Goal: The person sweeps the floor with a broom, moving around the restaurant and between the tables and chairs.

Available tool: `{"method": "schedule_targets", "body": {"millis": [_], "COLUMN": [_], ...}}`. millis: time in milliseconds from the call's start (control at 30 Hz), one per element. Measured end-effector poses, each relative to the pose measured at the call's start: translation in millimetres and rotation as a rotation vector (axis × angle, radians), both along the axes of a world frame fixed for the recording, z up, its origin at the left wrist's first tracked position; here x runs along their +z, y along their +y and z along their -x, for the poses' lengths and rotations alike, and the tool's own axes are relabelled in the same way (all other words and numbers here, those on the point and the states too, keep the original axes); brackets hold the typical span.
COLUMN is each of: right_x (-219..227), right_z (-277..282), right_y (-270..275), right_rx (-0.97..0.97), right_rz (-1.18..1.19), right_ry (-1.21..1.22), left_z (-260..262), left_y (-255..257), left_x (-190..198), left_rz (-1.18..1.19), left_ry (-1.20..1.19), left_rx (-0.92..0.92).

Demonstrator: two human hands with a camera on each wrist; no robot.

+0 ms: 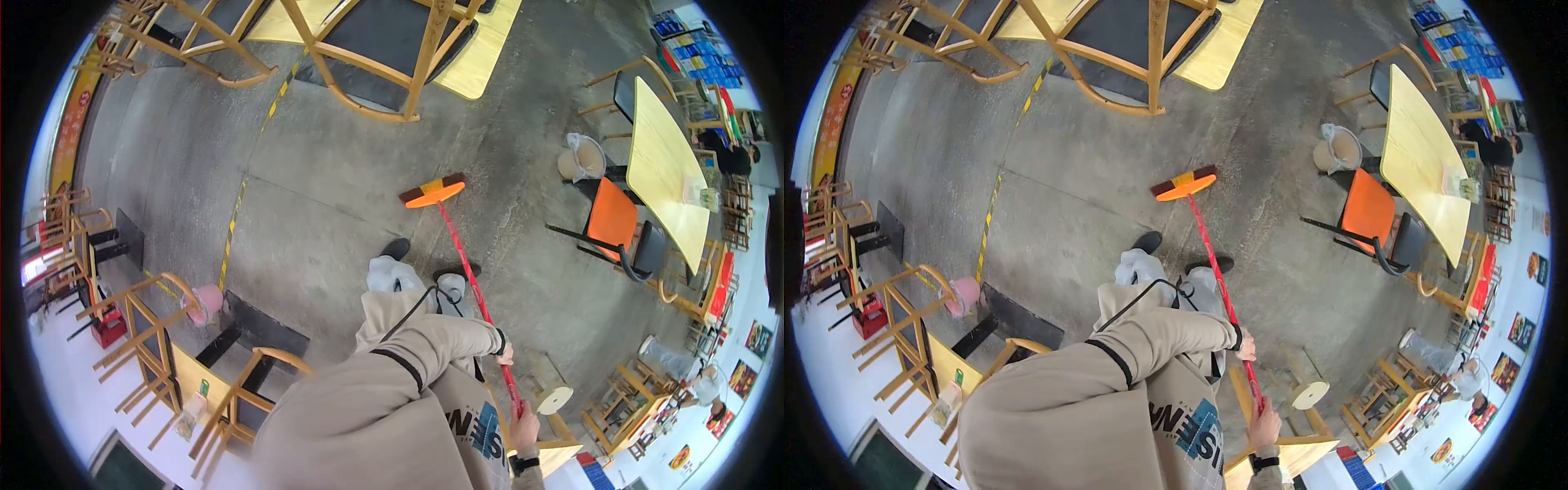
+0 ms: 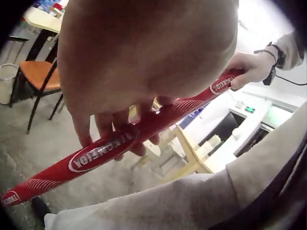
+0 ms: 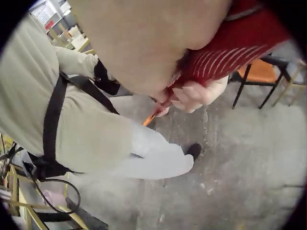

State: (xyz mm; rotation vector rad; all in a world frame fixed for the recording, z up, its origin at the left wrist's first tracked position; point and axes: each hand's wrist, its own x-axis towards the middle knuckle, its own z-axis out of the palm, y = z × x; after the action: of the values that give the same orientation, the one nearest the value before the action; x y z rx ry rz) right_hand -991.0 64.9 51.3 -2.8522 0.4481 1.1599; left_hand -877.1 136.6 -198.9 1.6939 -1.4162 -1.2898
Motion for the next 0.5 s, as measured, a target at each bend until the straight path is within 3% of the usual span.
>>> {"method": "schedule_targets", "body": {"millis": [100,200,267,333,367,433,500], "right_x": [-9,-57,-88,-127,-146,-175,-197], "right_z": [-47,-104,-152,-190,-203,-228,-242], "right_y": [-38,-70,-65,-49,-41,-18,-3], "right_rx": [0.114,0.266,0.35,0.414,0.445,0.427,0.442], "right_rz": [-0.097,-0.205,-0.276,-0.381,-0.441,-0.57,-0.603], "right_ry": [-0.007,-0.024,-0.029,-0.057,-0.069,-0.051,-0.008], "left_z": [-22,-69,-99,-116,-119,-106,-97], "left_y": [-13,0,37,72,90,119,128], "left_x": [-11,-31,-27,-40,-47,-51,-52], "left_rz": [-0.004,-0.15,-0.318,-0.405,-0.463,-0.529,-0.539], "left_ry": [-0.005,-0.066,-0.108,-0.216,-0.268,-0.612,-0.661], "left_rx": [0.131,0.233,0.482,0.589,0.691,0.937,1.22]}}
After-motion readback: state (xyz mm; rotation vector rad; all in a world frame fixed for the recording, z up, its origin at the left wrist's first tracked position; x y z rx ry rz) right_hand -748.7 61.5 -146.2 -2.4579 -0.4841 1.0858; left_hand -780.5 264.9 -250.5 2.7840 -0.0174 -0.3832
